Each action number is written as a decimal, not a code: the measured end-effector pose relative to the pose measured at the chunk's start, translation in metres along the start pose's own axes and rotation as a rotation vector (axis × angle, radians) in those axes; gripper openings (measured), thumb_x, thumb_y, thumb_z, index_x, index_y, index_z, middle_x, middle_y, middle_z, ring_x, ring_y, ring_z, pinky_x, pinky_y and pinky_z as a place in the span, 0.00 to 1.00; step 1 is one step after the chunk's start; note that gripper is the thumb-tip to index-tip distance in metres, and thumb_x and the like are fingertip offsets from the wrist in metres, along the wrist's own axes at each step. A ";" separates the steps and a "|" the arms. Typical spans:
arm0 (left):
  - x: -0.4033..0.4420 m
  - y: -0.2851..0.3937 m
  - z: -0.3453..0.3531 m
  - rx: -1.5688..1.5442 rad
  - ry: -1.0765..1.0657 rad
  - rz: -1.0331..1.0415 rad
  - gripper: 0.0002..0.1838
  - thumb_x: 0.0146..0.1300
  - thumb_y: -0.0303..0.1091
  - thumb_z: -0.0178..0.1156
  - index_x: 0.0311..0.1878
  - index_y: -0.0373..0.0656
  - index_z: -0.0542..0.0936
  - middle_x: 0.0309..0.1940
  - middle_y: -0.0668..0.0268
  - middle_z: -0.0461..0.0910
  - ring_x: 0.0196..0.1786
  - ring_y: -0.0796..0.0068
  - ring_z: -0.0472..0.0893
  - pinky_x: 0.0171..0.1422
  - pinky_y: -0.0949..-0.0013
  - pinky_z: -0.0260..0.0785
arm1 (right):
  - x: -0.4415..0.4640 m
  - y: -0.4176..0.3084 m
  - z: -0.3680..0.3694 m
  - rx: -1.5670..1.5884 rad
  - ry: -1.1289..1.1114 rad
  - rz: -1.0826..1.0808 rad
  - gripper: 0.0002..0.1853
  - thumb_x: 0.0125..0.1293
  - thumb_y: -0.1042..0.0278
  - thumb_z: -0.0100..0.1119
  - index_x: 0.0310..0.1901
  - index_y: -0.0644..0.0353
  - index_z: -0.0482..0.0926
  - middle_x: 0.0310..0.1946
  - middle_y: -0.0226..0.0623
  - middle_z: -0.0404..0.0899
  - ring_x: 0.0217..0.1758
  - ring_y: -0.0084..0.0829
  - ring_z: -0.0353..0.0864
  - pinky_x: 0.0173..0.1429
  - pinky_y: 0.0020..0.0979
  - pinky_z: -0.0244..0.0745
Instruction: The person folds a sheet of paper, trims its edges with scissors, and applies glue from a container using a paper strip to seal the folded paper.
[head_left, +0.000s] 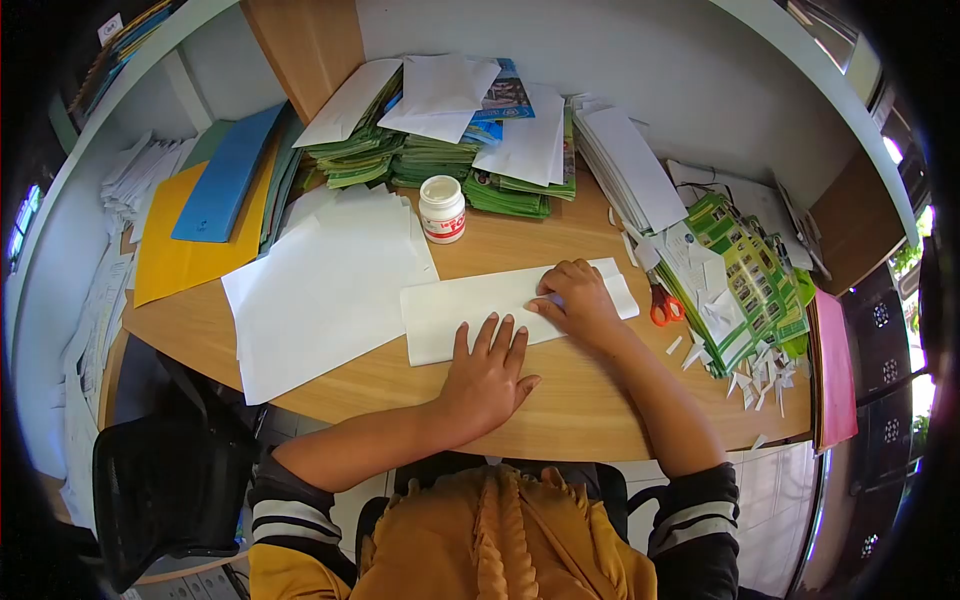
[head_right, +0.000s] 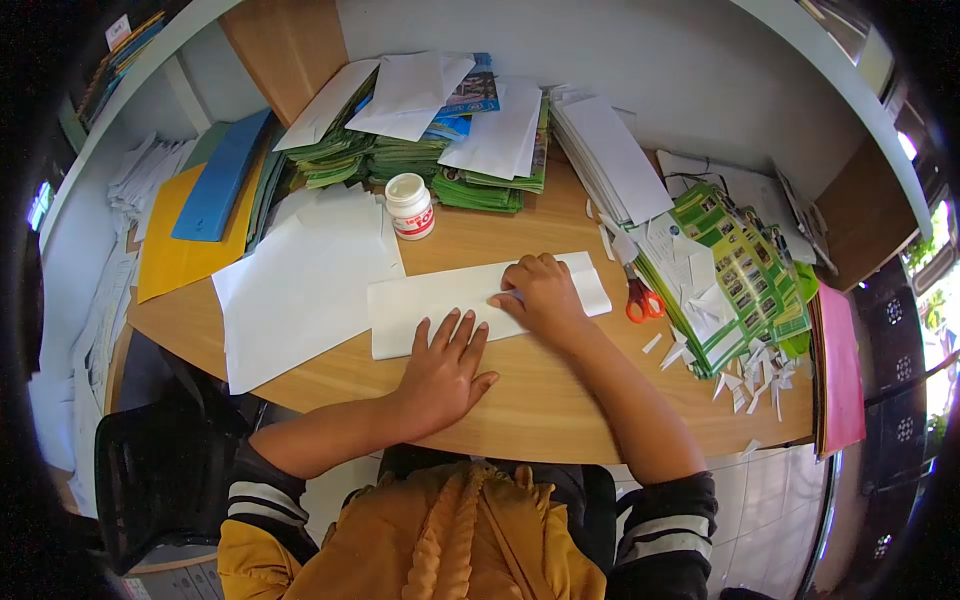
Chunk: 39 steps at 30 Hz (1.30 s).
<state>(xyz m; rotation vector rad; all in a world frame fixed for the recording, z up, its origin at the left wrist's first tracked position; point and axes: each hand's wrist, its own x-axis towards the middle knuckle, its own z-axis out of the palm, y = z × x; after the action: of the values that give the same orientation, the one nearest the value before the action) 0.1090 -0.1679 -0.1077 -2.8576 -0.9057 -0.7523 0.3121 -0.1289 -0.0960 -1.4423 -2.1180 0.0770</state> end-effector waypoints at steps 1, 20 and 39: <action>0.000 0.000 0.001 -0.001 -0.009 -0.004 0.29 0.62 0.47 0.52 0.55 0.28 0.70 0.55 0.40 0.70 0.62 0.44 0.65 0.60 0.39 0.54 | 0.000 -0.001 -0.001 -0.001 -0.005 0.012 0.11 0.55 0.60 0.64 0.30 0.58 0.76 0.31 0.35 0.73 0.38 0.36 0.70 0.48 0.35 0.64; -0.001 -0.002 0.001 -0.018 -0.076 -0.015 0.30 0.63 0.48 0.50 0.57 0.28 0.69 0.58 0.38 0.67 0.65 0.42 0.62 0.62 0.36 0.50 | -0.003 0.000 0.000 0.046 -0.012 0.031 0.11 0.56 0.60 0.63 0.34 0.58 0.75 0.34 0.36 0.73 0.41 0.36 0.68 0.53 0.35 0.60; 0.000 -0.002 -0.001 -0.013 -0.103 -0.020 0.29 0.63 0.46 0.50 0.57 0.28 0.69 0.58 0.37 0.66 0.65 0.39 0.60 0.61 0.34 0.49 | -0.009 -0.005 -0.001 -0.023 0.099 -0.075 0.12 0.59 0.63 0.60 0.41 0.59 0.76 0.40 0.38 0.74 0.48 0.38 0.69 0.60 0.41 0.59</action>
<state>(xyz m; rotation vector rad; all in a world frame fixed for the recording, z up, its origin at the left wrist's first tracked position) 0.1077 -0.1666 -0.1070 -2.9265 -0.9458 -0.6200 0.3106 -0.1394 -0.0970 -1.3495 -2.0959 -0.0468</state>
